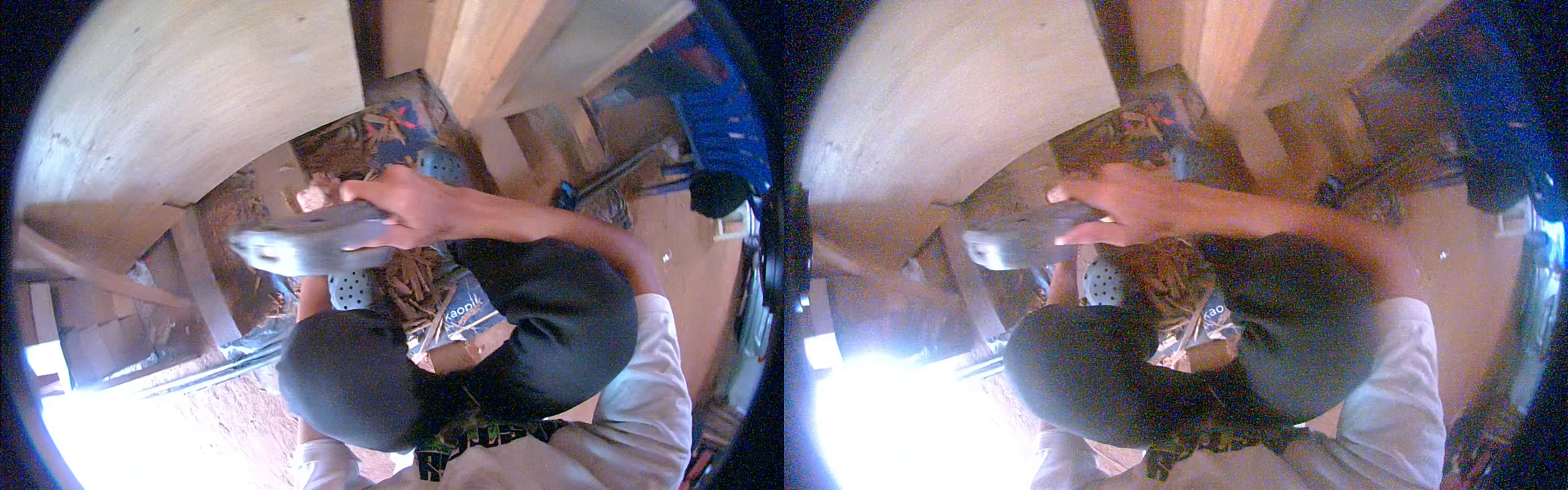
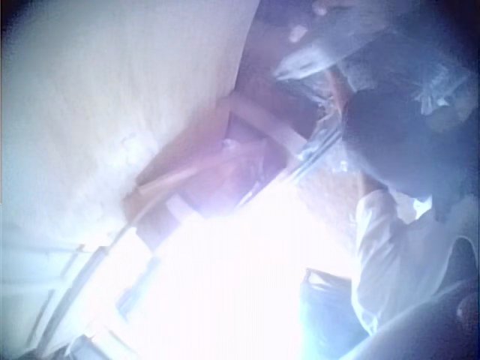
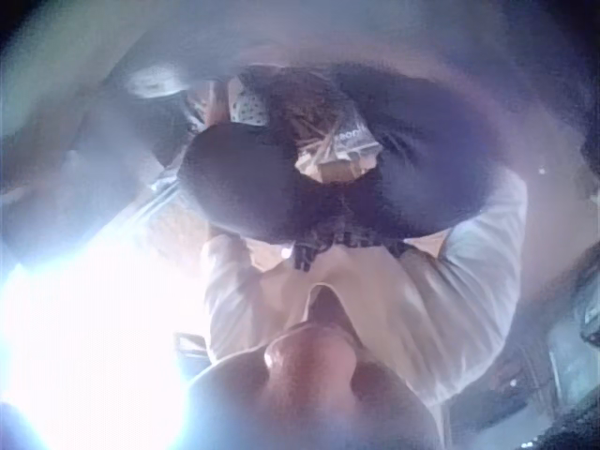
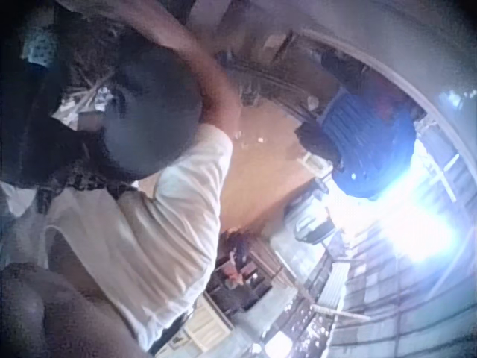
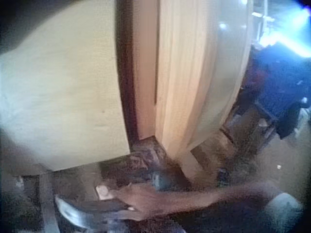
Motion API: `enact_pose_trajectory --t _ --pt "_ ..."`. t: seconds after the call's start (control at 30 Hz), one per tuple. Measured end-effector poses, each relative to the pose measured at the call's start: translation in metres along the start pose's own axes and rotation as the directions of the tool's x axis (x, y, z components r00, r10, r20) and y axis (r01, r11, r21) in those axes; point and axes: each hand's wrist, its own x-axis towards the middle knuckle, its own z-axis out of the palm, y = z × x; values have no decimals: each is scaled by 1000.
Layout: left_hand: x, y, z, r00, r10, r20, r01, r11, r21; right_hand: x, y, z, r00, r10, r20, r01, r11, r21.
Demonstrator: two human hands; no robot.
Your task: The person sits on the floor and uses a hammer and chisel to carve a piece of wood. They repeatedly strike the chisel to remove wood chips and shape the wood, occasionally adjusting the wood's position.
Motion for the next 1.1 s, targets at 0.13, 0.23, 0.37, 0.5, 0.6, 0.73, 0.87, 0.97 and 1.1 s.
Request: enact_pose_trajectory --t 0.13,0.23,0.37,0.5,0.6,0.73,0.87,0.97,1.1 --pt "16 14 2 987 158 -41 -157 987 18 9 18 9 893 432 128 -408 895 -179" --pt "24 19 -2 994 79 77 -93 977 194 14 17 4 866 495 64 -482 863 -154" --pt "12 5 -4 998 12 63 -15 999 41 3 -4 -14 962 270 30 -271 962 36" --pt "-4 -20 0 994 -87 71 98 983 -158 2 1 -2 984 59 -165 -59 998 5" --pt "0 -37 1 995 -42 88 55 987 -153 5 18 9 827 550 114 -506 817 -276" --pt "13 -62 -7 896 116 428 -219 955 201 4 10 7 954 283 96 -273 956 -103" --pt "-7 -82 11 989 -48 141 113 859 -500 5 -10 -13 938 324 127 -320 946 -52" --pt "-10 -78 15 921 -363 139 374 728 -575 7 -4 -9 993 108 -54 -108 994 5" --pt "-2 -39 7 987 -150 -64 118 929 -351 -7 28 16 928 370 53 -362 925 -116"
